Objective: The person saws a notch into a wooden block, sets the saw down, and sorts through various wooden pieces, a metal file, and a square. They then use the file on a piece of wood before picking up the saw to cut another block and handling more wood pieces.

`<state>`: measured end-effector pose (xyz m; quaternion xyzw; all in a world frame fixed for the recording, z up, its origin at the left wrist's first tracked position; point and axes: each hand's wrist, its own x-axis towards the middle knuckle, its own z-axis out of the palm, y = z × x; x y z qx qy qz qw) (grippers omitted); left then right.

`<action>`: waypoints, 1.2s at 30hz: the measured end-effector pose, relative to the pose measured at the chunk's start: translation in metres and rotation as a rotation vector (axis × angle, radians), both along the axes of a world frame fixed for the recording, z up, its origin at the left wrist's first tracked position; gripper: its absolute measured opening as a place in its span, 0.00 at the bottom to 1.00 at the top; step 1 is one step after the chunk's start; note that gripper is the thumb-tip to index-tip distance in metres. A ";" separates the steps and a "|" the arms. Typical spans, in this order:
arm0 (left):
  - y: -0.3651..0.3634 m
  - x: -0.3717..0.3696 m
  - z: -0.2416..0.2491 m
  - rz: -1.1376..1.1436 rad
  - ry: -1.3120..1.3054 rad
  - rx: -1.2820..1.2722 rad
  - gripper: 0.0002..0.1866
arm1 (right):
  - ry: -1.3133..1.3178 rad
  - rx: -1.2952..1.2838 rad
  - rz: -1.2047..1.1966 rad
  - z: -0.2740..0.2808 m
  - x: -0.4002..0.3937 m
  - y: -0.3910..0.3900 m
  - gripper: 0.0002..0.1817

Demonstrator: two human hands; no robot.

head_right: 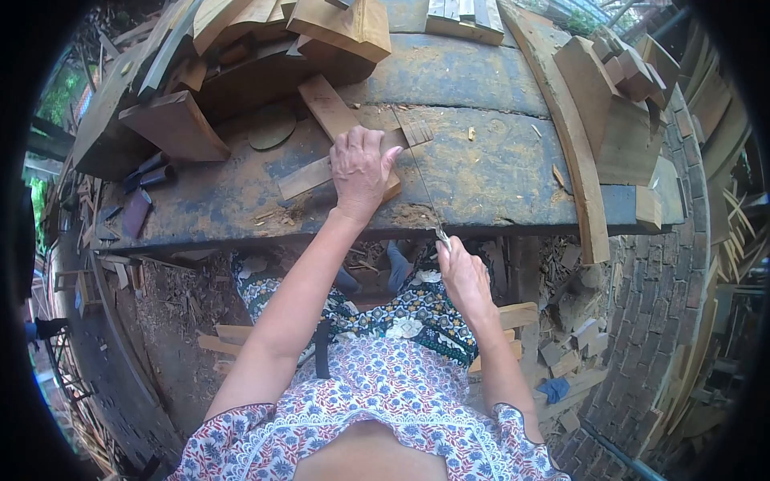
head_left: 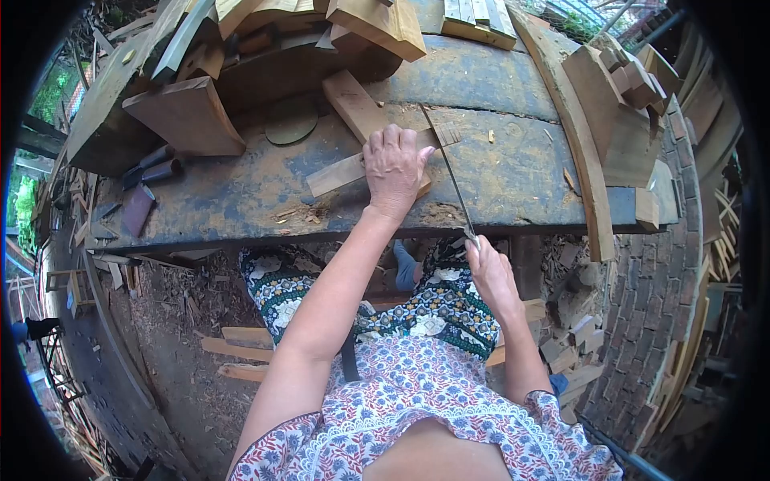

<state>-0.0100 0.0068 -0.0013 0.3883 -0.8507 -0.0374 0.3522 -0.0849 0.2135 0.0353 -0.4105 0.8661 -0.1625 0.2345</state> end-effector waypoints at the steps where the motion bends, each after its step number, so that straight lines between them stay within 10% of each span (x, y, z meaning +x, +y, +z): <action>1: 0.000 0.001 0.000 -0.002 0.009 0.000 0.17 | 0.000 0.004 0.004 0.001 0.001 0.001 0.17; 36: 0.000 -0.001 0.000 0.026 -0.009 -0.003 0.18 | -0.101 -0.081 0.095 0.000 -0.019 -0.005 0.16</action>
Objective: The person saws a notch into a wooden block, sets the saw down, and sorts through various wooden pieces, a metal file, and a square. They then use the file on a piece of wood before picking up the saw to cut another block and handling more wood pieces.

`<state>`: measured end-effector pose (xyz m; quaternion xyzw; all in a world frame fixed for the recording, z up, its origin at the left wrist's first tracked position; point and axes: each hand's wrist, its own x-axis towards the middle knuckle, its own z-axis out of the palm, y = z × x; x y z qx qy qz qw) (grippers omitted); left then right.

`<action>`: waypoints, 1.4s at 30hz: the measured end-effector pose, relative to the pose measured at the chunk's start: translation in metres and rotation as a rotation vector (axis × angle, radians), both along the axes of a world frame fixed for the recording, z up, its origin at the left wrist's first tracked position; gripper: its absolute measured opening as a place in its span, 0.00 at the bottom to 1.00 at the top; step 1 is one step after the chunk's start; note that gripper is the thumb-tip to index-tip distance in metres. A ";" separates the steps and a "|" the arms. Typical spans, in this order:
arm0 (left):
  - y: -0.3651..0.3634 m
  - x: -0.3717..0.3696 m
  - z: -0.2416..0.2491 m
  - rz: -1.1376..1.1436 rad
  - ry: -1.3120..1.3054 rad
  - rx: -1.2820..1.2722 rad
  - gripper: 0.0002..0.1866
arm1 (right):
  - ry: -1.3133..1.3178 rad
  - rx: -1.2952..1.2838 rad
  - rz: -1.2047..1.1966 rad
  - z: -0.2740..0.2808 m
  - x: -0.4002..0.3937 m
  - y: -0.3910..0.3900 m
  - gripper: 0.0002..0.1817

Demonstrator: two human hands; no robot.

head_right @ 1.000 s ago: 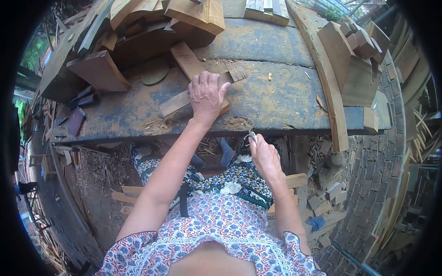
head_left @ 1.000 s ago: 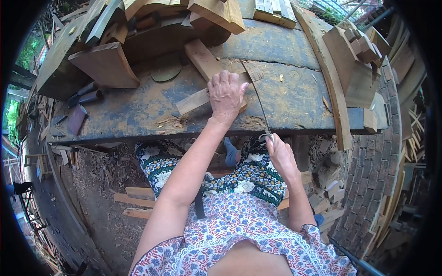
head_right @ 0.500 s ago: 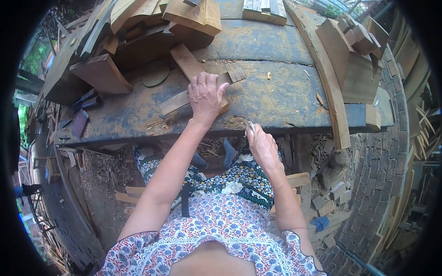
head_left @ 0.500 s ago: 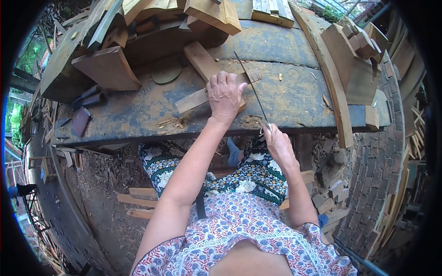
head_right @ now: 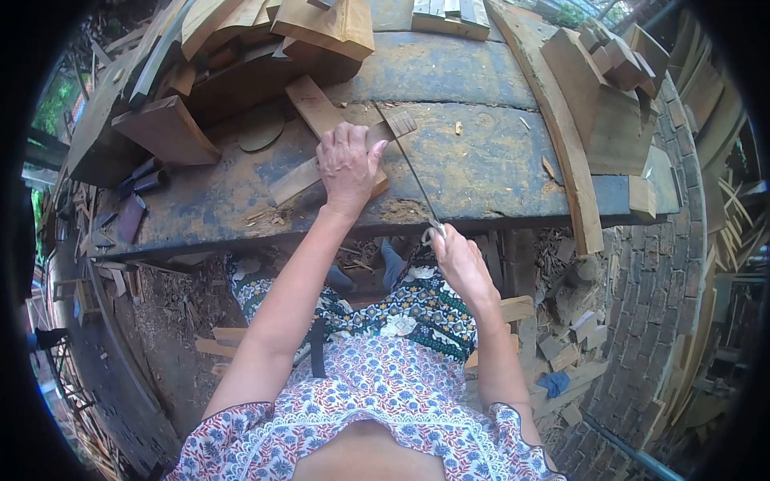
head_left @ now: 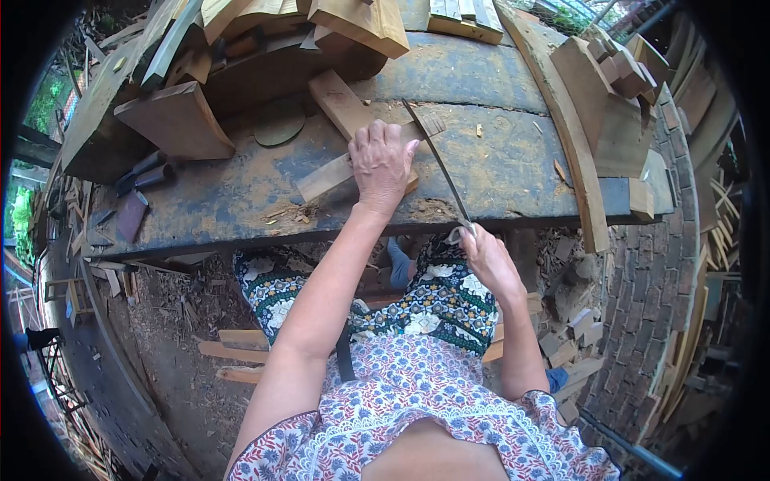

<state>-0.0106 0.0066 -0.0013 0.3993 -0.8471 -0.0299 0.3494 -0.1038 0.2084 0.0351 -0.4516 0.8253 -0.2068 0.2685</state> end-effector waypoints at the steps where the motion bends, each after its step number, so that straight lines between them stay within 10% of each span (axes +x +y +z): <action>1: 0.000 0.000 0.000 -0.022 0.000 0.007 0.17 | -0.067 -0.053 0.012 -0.002 -0.004 -0.006 0.15; 22: 0.001 0.008 0.003 -0.092 0.021 0.069 0.20 | 0.056 0.035 -0.135 -0.011 0.009 -0.018 0.18; 39: 0.008 0.022 0.009 -0.088 -0.001 0.116 0.18 | -0.383 -0.102 -0.247 -0.010 0.024 -0.002 0.19; 42: 0.008 0.022 0.009 -0.086 0.014 0.107 0.18 | -0.116 -0.065 -0.173 0.003 0.026 -0.004 0.18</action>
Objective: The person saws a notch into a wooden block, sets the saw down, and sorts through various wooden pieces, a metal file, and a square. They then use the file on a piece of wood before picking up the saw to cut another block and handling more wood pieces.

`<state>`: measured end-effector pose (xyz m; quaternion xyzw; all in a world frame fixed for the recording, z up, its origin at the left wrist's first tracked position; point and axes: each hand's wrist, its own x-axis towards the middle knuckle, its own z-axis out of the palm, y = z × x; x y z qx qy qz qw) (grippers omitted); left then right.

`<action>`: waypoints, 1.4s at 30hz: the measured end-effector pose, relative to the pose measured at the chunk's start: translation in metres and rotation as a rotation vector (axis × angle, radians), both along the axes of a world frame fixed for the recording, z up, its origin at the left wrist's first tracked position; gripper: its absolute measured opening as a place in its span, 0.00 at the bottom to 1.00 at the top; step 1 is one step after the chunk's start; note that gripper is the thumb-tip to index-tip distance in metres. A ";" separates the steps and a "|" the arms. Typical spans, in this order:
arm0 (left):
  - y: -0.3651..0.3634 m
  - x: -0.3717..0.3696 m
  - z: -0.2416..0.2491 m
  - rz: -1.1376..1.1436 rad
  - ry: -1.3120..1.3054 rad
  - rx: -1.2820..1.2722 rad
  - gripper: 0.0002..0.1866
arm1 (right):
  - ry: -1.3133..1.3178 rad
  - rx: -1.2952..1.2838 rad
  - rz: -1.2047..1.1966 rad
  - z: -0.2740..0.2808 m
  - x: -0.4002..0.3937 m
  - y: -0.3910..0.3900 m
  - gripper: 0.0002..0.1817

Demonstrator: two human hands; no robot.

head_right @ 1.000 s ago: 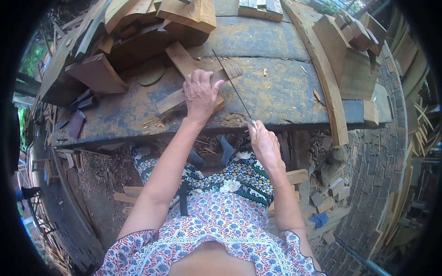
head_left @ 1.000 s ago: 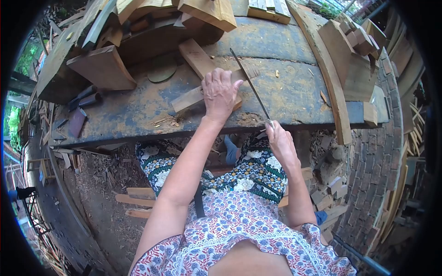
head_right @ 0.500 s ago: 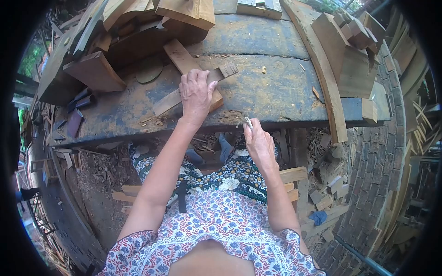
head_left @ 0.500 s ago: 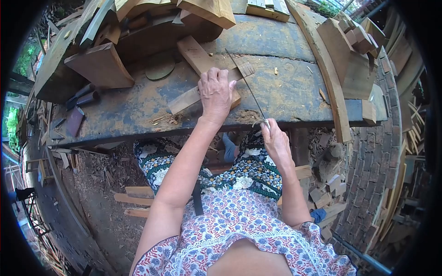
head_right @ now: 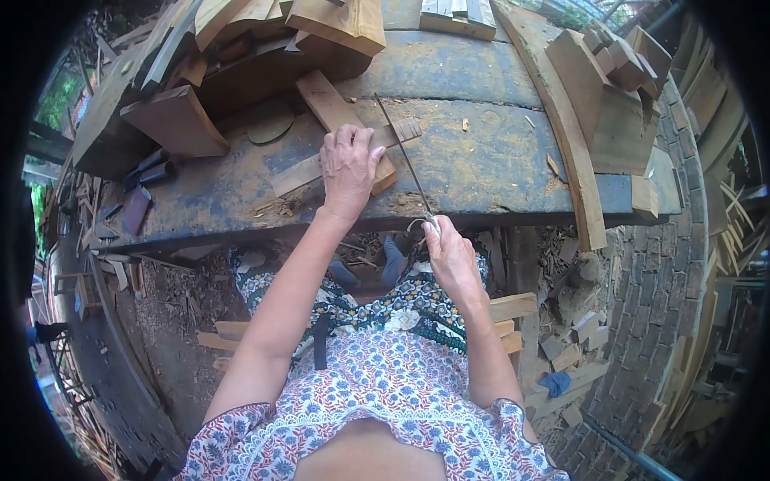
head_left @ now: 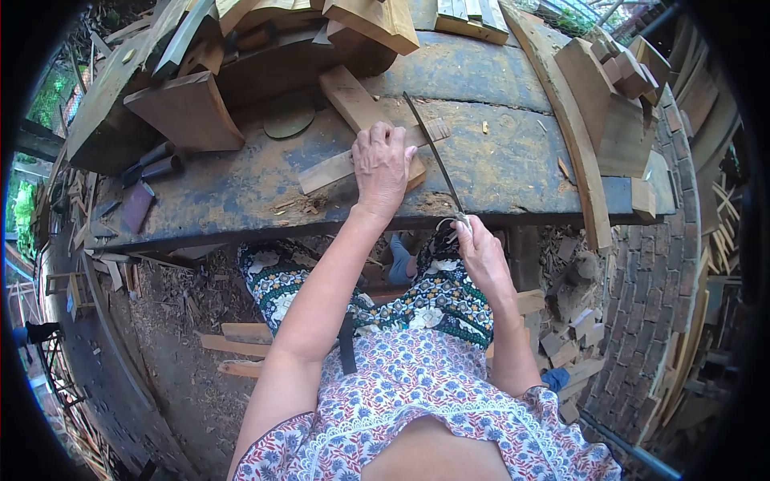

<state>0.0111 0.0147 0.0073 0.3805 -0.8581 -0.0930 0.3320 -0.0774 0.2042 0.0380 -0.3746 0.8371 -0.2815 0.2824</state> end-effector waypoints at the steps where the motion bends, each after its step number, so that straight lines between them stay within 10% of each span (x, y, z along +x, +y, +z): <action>1: 0.000 0.000 -0.001 0.005 0.002 0.000 0.18 | 0.003 -0.001 0.002 0.007 0.003 -0.001 0.18; 23: -0.003 0.004 -0.001 -0.028 0.011 -0.013 0.17 | 0.273 -0.142 -0.040 0.007 0.022 0.023 0.28; 42: -0.012 -0.018 0.004 0.110 -0.066 0.005 0.11 | 0.343 -0.003 0.020 -0.006 0.014 0.061 0.16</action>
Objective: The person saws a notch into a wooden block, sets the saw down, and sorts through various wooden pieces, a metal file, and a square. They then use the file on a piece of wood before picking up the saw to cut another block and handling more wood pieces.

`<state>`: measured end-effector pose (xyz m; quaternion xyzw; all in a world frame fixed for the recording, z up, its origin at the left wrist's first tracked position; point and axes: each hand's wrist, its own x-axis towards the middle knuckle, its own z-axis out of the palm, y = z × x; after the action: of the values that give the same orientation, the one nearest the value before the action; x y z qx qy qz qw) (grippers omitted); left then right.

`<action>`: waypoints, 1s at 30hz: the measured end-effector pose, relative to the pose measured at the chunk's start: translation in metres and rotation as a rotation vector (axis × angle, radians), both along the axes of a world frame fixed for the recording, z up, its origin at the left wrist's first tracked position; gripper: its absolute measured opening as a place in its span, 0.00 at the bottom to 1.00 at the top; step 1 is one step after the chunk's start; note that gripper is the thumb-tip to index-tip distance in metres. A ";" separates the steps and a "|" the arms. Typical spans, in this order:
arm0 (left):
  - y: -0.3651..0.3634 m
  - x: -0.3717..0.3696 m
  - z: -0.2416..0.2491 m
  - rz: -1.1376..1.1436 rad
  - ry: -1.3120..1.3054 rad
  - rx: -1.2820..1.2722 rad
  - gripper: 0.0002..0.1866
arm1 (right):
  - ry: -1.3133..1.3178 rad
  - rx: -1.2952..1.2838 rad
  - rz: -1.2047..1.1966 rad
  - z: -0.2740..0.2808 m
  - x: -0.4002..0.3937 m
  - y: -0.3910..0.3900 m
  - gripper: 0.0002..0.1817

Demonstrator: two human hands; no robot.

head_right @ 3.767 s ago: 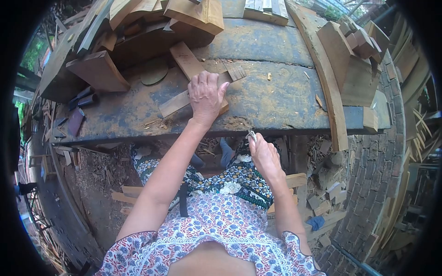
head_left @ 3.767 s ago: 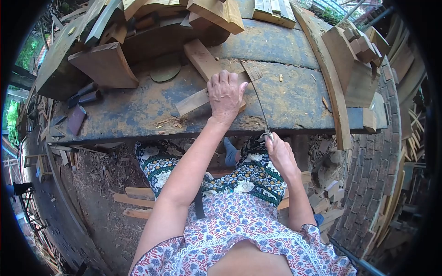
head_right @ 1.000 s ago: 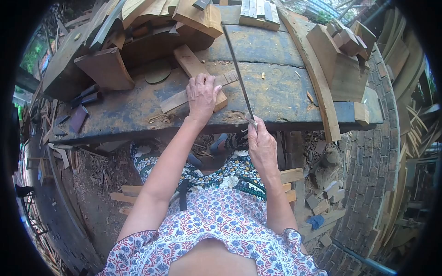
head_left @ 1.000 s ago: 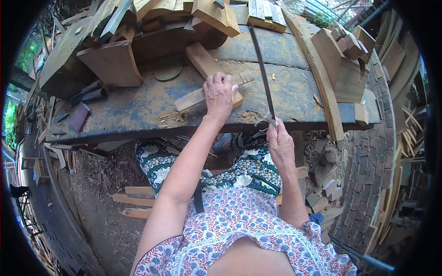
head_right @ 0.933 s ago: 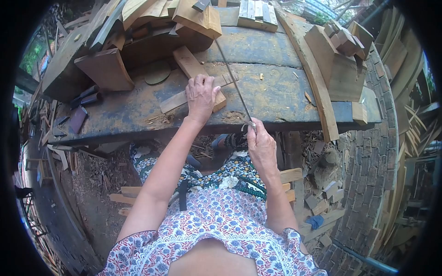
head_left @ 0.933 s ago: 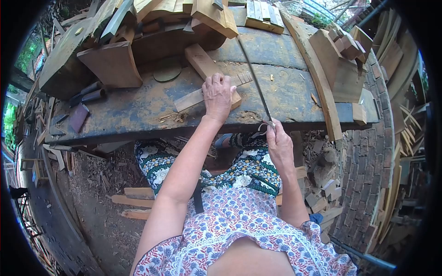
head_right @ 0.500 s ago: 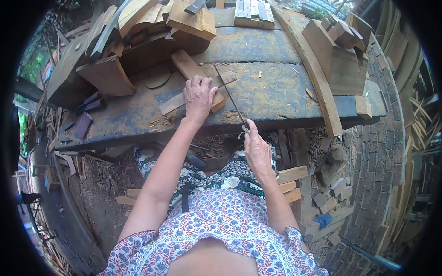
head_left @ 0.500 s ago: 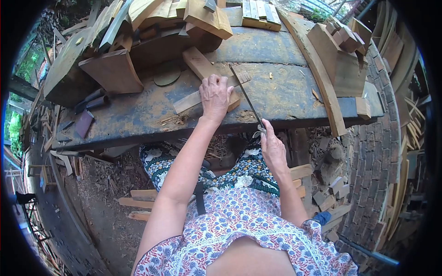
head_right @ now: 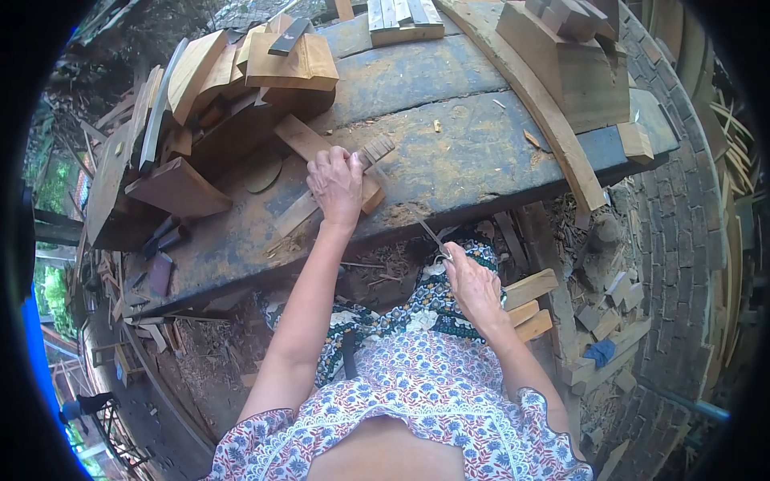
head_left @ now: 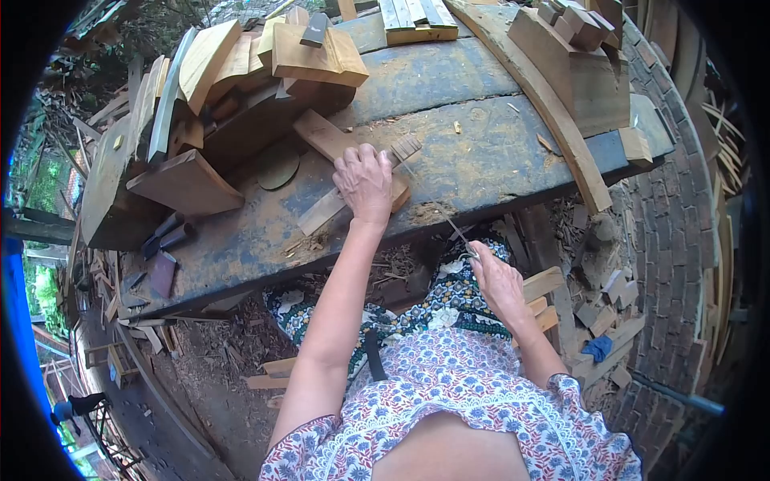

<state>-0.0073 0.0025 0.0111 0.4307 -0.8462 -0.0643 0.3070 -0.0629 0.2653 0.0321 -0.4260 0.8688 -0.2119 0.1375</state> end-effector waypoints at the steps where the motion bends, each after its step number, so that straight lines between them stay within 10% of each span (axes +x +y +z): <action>1: 0.000 -0.001 0.000 -0.004 0.002 0.005 0.11 | -0.009 0.037 -0.006 0.000 0.000 -0.001 0.17; 30: -0.002 -0.006 -0.010 0.101 0.040 -0.094 0.08 | 0.025 0.112 0.035 0.003 -0.021 -0.121 0.11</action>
<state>-0.0128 0.0008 0.0008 0.4568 -0.8191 -0.0174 0.3466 -0.0839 0.1446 0.0348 -0.4352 0.8733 -0.1554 0.1541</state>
